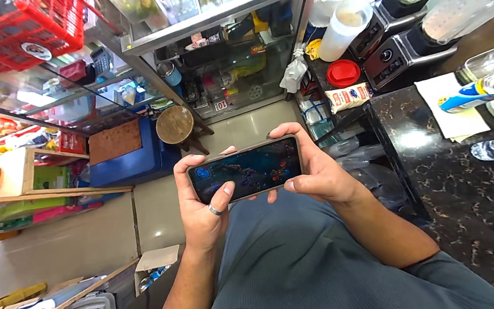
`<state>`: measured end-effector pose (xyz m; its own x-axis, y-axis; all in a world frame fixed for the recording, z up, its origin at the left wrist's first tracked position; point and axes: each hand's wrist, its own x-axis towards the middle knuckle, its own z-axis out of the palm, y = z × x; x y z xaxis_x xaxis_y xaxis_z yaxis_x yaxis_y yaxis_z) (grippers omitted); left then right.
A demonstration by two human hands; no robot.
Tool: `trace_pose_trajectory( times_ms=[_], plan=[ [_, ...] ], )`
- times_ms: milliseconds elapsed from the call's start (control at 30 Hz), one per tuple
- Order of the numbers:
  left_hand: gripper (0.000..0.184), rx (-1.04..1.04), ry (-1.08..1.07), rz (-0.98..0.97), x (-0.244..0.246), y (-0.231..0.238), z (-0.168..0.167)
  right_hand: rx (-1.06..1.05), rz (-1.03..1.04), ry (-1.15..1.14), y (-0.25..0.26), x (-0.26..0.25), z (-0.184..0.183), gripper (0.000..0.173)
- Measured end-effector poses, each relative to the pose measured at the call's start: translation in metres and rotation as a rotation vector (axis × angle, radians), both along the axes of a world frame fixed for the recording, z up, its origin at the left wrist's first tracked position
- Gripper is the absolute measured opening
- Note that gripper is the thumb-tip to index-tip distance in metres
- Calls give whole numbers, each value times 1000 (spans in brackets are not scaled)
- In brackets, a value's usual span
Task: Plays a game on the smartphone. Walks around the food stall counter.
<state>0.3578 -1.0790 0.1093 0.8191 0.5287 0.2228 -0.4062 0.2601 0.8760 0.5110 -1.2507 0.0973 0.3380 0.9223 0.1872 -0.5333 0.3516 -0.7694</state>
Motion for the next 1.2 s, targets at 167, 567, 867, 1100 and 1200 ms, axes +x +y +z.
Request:
trace_pose_trajectory(
  times_ms=[167, 567, 867, 1100, 1200],
  plan=[
    [57, -20, 8, -7, 0, 1, -1, -19, -9, -13, 1, -1, -1, 71],
    [58, -18, 27, -3, -1, 2, -1, -16, -14, 27, 1, -1, -1, 71],
    [58, -24, 27, -8, -1, 2, 0, -10, -2, 5, 0, -2, 1, 73],
    [58, -56, 13, -57, -2, 3, 1, -15, 26, 6, -1, 0, 0, 78],
    [59, -92, -28, -144, -4, 8, 1, 19, 57, 20, -2, 1, -1, 79]
  ],
)
